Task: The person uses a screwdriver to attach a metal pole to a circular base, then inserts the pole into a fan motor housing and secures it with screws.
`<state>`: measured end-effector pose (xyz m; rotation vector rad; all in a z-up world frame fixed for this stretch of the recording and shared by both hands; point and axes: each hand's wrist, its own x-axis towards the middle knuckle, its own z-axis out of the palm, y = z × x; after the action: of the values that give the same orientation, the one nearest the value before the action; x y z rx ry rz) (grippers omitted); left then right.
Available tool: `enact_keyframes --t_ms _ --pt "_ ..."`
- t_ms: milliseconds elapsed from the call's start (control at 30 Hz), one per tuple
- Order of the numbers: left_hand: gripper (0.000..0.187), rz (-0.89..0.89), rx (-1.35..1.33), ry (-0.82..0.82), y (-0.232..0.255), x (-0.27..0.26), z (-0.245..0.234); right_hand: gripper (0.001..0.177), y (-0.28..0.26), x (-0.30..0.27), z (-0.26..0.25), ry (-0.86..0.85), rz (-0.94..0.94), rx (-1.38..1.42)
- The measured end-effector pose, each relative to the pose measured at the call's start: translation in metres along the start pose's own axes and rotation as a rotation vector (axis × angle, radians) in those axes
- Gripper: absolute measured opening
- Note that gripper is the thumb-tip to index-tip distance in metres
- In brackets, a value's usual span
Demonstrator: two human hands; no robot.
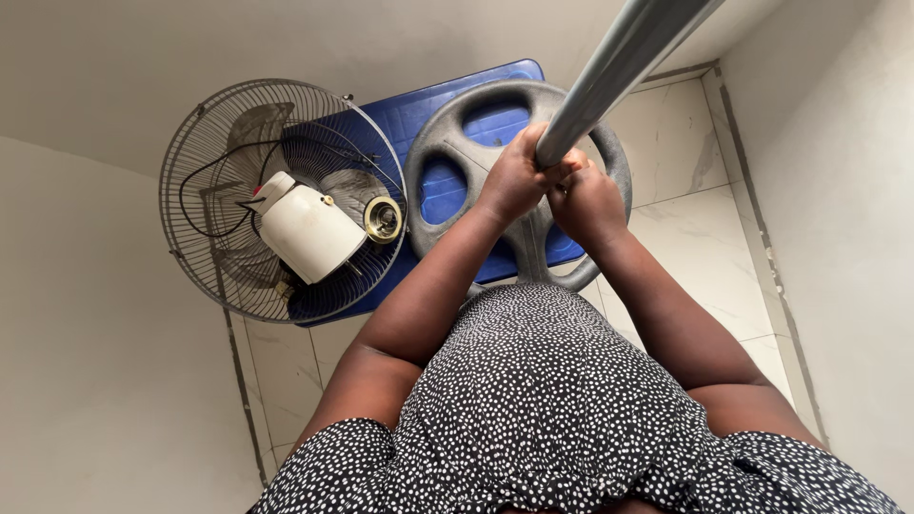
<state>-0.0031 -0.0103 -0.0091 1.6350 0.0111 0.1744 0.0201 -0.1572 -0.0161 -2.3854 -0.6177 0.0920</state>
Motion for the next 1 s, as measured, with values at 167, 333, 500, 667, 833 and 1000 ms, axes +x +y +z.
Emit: enact_keyframes --t_ms 167,333,500,667,833,1000 --pt "0.032 -0.014 -0.058 -0.013 -0.002 0.0 0.0 0.027 0.002 0.0 0.005 0.01 0.02 -0.04" --pt "0.033 0.027 -0.053 -0.01 -0.006 0.001 -0.001 0.029 0.002 -0.002 0.011 0.051 0.009 -0.044" --pt "0.036 0.044 0.051 0.036 -0.012 0.001 0.002 0.023 0.001 -0.006 0.014 0.08 0.021 -0.028" --pt "0.039 -0.016 0.069 0.038 -0.016 0.004 0.003 0.024 0.001 -0.006 0.014 0.114 0.043 -0.008" --pt "0.042 0.067 0.101 0.061 -0.018 0.005 0.002 0.027 0.004 -0.005 0.017 0.112 0.05 -0.017" --pt "0.045 -0.079 0.05 0.04 -0.022 0.006 0.002 0.037 0.009 -0.006 0.014 0.122 0.016 -0.025"
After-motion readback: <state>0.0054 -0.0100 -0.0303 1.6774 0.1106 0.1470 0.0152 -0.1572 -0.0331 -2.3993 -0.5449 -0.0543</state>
